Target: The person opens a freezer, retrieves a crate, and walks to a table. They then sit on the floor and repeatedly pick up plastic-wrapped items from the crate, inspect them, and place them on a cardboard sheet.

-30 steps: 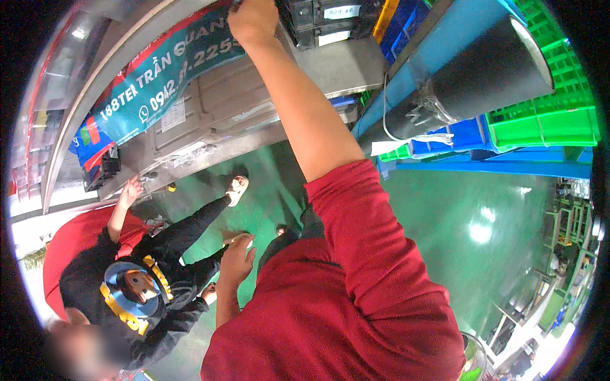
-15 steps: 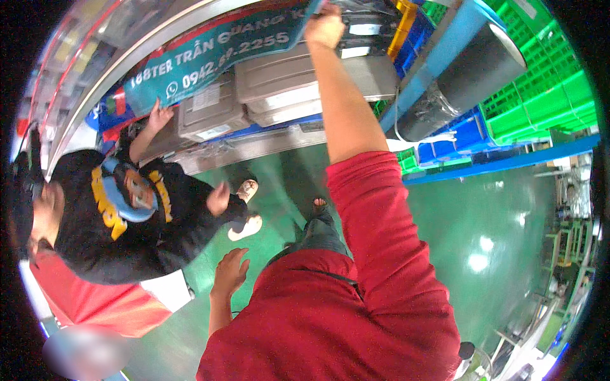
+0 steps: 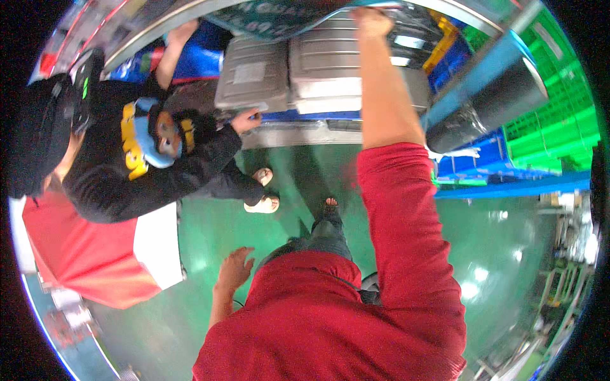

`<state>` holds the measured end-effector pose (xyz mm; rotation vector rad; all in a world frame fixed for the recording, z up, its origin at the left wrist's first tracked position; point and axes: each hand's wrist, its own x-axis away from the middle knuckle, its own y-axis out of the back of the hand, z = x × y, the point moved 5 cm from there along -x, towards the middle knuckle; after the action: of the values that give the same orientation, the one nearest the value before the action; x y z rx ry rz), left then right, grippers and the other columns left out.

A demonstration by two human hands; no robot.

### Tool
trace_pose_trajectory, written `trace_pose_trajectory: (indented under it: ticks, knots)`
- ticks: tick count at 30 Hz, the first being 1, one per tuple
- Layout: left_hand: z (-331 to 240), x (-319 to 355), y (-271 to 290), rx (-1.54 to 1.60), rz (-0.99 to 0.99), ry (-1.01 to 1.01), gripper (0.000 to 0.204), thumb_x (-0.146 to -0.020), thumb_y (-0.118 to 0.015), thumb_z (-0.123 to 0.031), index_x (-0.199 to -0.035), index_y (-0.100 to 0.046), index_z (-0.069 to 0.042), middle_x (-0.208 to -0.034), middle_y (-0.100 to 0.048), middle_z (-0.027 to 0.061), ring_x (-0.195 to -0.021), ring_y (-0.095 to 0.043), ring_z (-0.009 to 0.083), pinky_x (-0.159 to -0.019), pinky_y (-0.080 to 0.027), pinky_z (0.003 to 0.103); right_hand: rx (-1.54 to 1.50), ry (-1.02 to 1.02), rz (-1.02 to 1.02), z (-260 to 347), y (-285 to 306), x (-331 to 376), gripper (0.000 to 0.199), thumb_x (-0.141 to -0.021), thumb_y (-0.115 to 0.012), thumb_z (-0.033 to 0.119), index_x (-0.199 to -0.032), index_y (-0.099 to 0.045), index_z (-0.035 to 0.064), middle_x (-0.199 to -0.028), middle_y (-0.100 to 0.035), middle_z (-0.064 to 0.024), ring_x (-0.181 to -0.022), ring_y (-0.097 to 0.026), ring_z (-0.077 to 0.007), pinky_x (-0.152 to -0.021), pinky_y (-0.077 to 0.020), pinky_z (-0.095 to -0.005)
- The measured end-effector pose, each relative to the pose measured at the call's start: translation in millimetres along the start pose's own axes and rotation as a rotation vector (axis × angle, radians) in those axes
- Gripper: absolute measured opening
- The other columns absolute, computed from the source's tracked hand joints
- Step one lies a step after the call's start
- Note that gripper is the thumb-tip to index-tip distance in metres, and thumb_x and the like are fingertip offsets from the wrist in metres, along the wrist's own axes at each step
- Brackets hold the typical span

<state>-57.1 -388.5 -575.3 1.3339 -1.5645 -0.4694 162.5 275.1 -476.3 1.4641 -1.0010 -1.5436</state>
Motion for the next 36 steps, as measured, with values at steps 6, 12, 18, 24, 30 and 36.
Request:
trace_pose_trajectory:
  ticks: [6, 12, 18, 24, 30, 36]
  knots:
    - [4.6, 7.1, 27.4, 0.004, -0.069, 0.151, 0.031, -0.080, -0.052, -0.019, -0.110, -0.051, -0.010, -0.110, -0.053, 0.0140, -0.101, -0.050, 0.0317, -0.087, -0.041, 0.041, -0.667, -0.024, -0.253, -69.7, -41.4, -35.4, 0.044, -0.082, -0.040, 0.048, -0.106, -0.057, 0.0154, -0.100, -0.060, -0.0085, -0.099, -0.053, -0.0253, -0.086, -0.0387, -0.0399]
    - [10.7, -2.5, -4.6, 0.037, -0.018, 0.169, 0.032, -0.081, -0.049, -0.022, -0.111, -0.050, -0.011, -0.112, -0.052, 0.0122, -0.103, -0.050, 0.0300, -0.086, -0.040, 0.041, -0.882, 0.107, -0.278, -149.7, -107.1, -149.2, 0.054, -0.084, -0.029, 0.054, -0.120, -0.048, 0.0179, -0.115, -0.053, -0.0053, -0.112, -0.044, -0.0279, -0.099, -0.0280, -0.0410]
    - [-5.8, -8.6, -3.5, 0.062, 0.045, 0.231, 0.034, -0.081, -0.049, -0.020, -0.115, -0.049, -0.011, -0.115, -0.050, 0.0116, -0.104, -0.049, 0.0303, -0.090, -0.039, 0.041, -2.671, -0.437, 0.293, -75.8, -47.1, -92.7, 0.040, -0.083, -0.039, 0.037, -0.107, -0.053, 0.0080, -0.105, -0.057, -0.0083, -0.098, -0.052, -0.0272, -0.085, -0.0407, -0.0417]
    - [-4.0, -28.3, -2.3, 0.083, 0.018, 0.231, 0.035, -0.081, -0.050, -0.018, -0.114, -0.048, -0.011, -0.114, -0.051, 0.0114, -0.102, -0.050, 0.0303, -0.088, -0.041, 0.040, -2.921, -0.400, 0.455, -75.7, 1.6, -106.2, 0.028, -0.082, -0.047, 0.022, -0.097, -0.057, 0.0004, -0.098, -0.061, -0.0106, -0.086, -0.059, -0.0266, -0.073, -0.0511, -0.0427]
    - [-31.1, -62.0, 2.8, 0.165, -0.029, 0.089, 0.028, -0.082, -0.049, -0.017, -0.108, -0.052, -0.010, -0.105, -0.055, 0.0128, -0.097, -0.052, 0.0307, -0.084, -0.042, 0.040, -2.642, -0.335, 0.237, -67.1, 37.7, -98.4, 0.031, -0.082, -0.043, 0.023, -0.101, -0.056, 0.0013, -0.102, -0.059, -0.0116, -0.092, -0.057, -0.0296, -0.079, -0.0467, -0.0485]
    - [-91.1, -148.3, 24.6, 0.472, -0.264, -0.279, 0.020, -0.080, -0.050, -0.011, -0.099, -0.054, -0.007, -0.094, -0.056, 0.0119, -0.090, -0.054, 0.0293, -0.075, -0.045, 0.039, -2.612, -0.316, 0.423, -49.0, 81.2, -61.5, 0.025, -0.076, -0.048, 0.011, -0.094, -0.055, -0.0052, -0.086, -0.058, -0.0176, -0.080, -0.056, -0.0344, -0.072, -0.0472, -0.0477]
